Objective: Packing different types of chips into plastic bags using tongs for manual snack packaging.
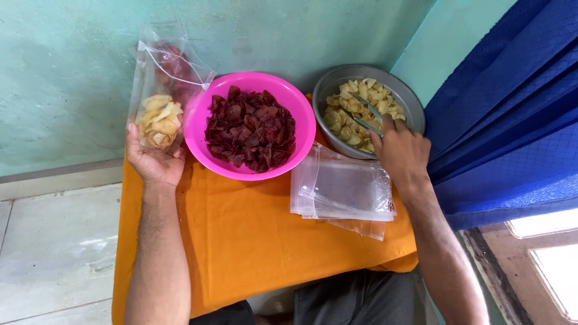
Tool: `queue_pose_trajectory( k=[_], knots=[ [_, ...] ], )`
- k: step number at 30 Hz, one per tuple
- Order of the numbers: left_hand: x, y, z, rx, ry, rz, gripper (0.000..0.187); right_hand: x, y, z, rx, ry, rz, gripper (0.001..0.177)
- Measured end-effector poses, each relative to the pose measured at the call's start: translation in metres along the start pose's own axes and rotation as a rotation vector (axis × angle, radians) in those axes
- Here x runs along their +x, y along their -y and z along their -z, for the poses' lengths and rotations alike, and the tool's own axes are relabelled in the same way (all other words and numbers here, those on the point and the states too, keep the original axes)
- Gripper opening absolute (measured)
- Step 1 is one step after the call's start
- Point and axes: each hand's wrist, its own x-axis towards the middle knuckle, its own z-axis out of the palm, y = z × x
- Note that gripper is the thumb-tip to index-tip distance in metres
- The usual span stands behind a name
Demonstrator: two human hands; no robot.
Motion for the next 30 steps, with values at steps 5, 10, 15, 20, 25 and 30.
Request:
queue_pose_trajectory(
  k=[5,10,15,20,25,30],
  knots=[
    [-0.001,-0.003,0.0,0.013,0.005,0.008,0.058,0.012,0.005,0.002,-0.107,-0.19,0.118,0.041],
    [0.0,-0.002,0.003,0.029,0.013,0.005,0.059,0.014,0.01,0.034,0.009,-0.324,0.12,0.035],
    [0.012,0.002,0.016,0.065,0.026,-0.022,0.064,0.013,0.013,0.077,0.861,-0.046,-0.309,0.021],
    [0.006,-0.002,0.009,0.087,0.066,-0.005,0.066,0.019,0.034,0.11,1.429,0.161,-0.455,0.016],
    [0.022,0.004,0.025,0.117,0.103,-0.012,0.065,0.021,0.059,0.123,1.697,0.281,-0.438,0.02],
    [0.014,0.004,0.019,0.173,0.125,-0.058,0.069,0.028,0.092,0.151,1.773,0.424,-0.328,0.018]
  ],
)
